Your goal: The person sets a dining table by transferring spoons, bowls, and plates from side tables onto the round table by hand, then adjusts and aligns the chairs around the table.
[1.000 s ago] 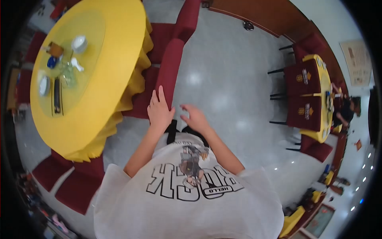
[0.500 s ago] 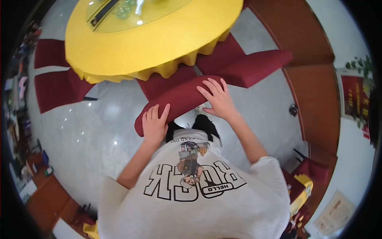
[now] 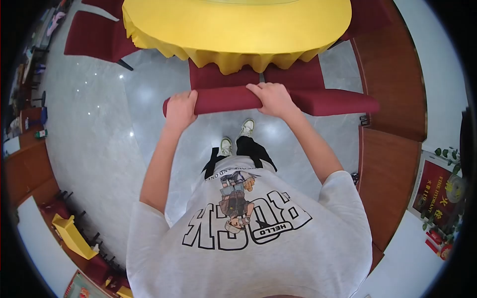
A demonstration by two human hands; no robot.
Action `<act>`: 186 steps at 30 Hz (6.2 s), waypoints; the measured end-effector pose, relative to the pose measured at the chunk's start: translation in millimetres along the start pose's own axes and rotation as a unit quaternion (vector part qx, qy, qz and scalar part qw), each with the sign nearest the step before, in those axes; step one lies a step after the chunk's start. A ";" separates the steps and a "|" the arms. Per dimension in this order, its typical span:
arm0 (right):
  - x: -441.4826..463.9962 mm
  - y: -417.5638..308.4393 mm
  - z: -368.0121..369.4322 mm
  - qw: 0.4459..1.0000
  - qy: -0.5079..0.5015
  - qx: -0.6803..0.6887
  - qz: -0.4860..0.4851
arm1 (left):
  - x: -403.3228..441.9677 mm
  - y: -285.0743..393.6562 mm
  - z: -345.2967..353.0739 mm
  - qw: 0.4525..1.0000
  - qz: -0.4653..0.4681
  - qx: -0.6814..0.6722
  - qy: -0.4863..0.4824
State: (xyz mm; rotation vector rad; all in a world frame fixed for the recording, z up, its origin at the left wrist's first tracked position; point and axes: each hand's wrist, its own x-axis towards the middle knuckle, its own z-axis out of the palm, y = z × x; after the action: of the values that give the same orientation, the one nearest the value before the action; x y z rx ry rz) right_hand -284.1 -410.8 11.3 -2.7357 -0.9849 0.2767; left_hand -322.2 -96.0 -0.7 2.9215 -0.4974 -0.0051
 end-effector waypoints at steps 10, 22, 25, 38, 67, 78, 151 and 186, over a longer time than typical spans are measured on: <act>-0.2 0.8 1.0 1.000 -0.007 -0.012 -0.009 | 12.8 -3.6 -6.9 0.991 0.017 0.008 -0.129; -73.2 -42.5 26.7 1.000 0.018 -0.012 -0.002 | -63.9 30.6 -2.1 0.987 0.050 0.008 -0.152; -93.4 -57.2 29.7 1.000 0.030 0.006 0.000 | -85.2 40.9 -4.7 0.986 0.060 -0.009 -0.154; -118.0 -82.2 32.2 0.999 0.017 0.001 0.035 | -127.2 61.1 4.6 0.997 -0.012 -0.062 -0.049; -279.8 2.7 58.3 0.977 0.162 0.132 0.035 | -53.8 321.6 53.5 0.983 -0.174 0.048 0.017; -296.2 201.8 -28.4 0.938 0.283 0.092 0.181 | 99.1 385.9 20.5 0.992 -0.001 -0.104 0.065; -379.7 276.3 -15.9 0.985 0.153 0.002 0.079 | 46.6 440.5 84.5 0.997 0.028 -0.067 -0.031; -513.3 674.3 -55.8 0.907 0.077 0.361 0.202 | 427.5 795.1 184.0 0.956 0.087 -0.047 -0.277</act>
State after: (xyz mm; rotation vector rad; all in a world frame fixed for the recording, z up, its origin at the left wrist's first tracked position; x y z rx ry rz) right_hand -252.3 -1256.1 -64.1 -2.1820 -0.1817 0.3886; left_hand -185.5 -1006.5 -31.2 2.7421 -0.8037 -0.8155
